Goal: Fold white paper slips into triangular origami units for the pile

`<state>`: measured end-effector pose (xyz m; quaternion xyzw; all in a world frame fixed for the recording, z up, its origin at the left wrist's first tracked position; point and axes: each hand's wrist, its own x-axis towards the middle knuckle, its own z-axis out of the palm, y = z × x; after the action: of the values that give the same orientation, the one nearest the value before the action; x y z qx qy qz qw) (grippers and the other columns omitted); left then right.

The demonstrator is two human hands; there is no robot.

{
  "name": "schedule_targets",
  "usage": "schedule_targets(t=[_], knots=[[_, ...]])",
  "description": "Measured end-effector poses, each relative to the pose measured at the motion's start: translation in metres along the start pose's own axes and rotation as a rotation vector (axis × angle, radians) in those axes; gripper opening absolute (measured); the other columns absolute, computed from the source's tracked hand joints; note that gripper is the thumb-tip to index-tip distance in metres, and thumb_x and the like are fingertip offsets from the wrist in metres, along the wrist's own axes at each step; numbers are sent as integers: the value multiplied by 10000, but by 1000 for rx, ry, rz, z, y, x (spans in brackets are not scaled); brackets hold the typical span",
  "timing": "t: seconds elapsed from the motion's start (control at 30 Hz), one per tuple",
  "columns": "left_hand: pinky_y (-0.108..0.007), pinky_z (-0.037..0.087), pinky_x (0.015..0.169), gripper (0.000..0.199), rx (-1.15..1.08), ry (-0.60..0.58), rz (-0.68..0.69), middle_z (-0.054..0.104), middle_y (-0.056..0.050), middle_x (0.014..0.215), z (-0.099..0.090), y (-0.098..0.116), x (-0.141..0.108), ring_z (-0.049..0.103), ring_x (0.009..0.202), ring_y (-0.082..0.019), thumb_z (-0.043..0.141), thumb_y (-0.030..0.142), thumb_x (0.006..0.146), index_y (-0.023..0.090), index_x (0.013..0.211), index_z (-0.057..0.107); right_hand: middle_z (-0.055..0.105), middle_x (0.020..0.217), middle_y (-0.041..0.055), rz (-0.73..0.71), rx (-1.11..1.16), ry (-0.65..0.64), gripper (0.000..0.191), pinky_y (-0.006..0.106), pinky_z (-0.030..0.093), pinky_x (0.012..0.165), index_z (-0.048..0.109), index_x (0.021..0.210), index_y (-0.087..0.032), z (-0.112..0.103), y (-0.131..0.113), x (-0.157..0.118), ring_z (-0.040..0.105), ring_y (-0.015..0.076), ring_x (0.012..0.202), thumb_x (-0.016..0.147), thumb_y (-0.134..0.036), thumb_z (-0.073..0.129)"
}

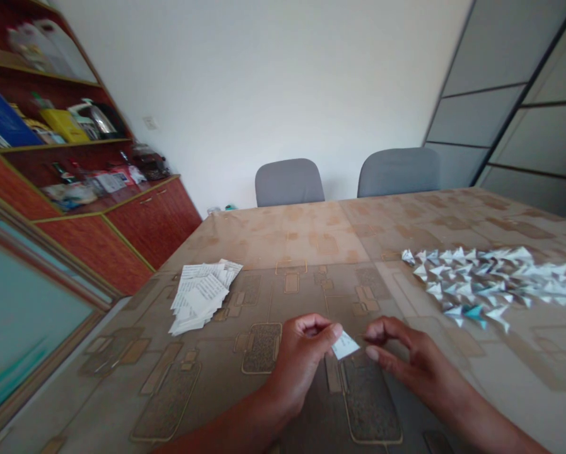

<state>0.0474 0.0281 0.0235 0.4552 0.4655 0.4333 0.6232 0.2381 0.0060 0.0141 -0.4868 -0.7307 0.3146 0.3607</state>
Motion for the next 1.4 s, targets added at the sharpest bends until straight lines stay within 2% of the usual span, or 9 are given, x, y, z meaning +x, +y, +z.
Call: schedule_targets(t=[0.07,0.17,0.33,0.43,0.6,0.73,0.97,1.1,1.4], knots=[[-222,316,529,317,-23,12,-9,514,33,512,0,-2,1,423,499,-90,751,416,654,140,589,610,648,877,39,-146,-159,92,77,347,453,759,595,921,-230,0,-1,-1,590,214,851,855,-259,623],[-218,311,516,321,-24,6,-36,508,34,506,0,-6,1,410,480,-79,744,409,651,140,578,584,655,909,36,-322,-368,99,159,365,406,789,611,969,-244,3,-7,-1,578,226,882,830,-182,657],[-231,355,518,255,90,-104,-61,544,21,578,-5,-11,3,472,494,-100,667,387,721,139,734,609,644,802,18,-401,-508,51,92,336,356,738,638,850,-239,1,-15,1,559,193,771,905,-197,577],[-270,427,637,245,377,-148,130,622,-17,753,-13,-7,1,575,676,-156,625,247,772,157,999,613,637,778,21,-380,-511,40,148,333,345,733,635,808,-226,-2,-12,2,553,194,767,921,-190,546],[-312,409,804,225,930,-250,500,622,-37,953,-20,-5,-2,550,941,-210,708,114,708,183,910,636,636,754,17,-339,-545,-44,152,340,325,748,623,750,-217,-4,3,2,548,196,770,889,-160,596],[-297,412,775,246,1089,-329,583,620,-25,943,-17,-13,0,552,907,-199,776,194,720,178,916,629,624,734,4,-322,-492,-88,165,333,309,745,629,732,-207,-4,8,2,544,187,765,890,-162,613],[-312,399,768,134,1231,-338,762,625,-16,895,-12,-21,4,547,863,-191,717,270,812,180,844,622,625,748,3,-281,-512,-161,163,339,311,757,643,708,-205,-8,0,3,541,197,778,869,-195,664],[-300,398,756,65,1183,-330,752,622,-13,840,-10,-21,4,548,827,-173,667,207,849,169,804,641,638,778,-2,-266,-506,-186,127,341,328,770,658,762,-226,-9,2,2,555,197,807,876,-171,642],[-279,400,719,89,1035,-241,588,617,-8,777,-5,-20,3,567,784,-164,728,94,742,158,734,666,646,784,13,-234,-446,-185,140,342,373,744,639,796,-227,-9,22,1,579,201,805,882,-129,587]])
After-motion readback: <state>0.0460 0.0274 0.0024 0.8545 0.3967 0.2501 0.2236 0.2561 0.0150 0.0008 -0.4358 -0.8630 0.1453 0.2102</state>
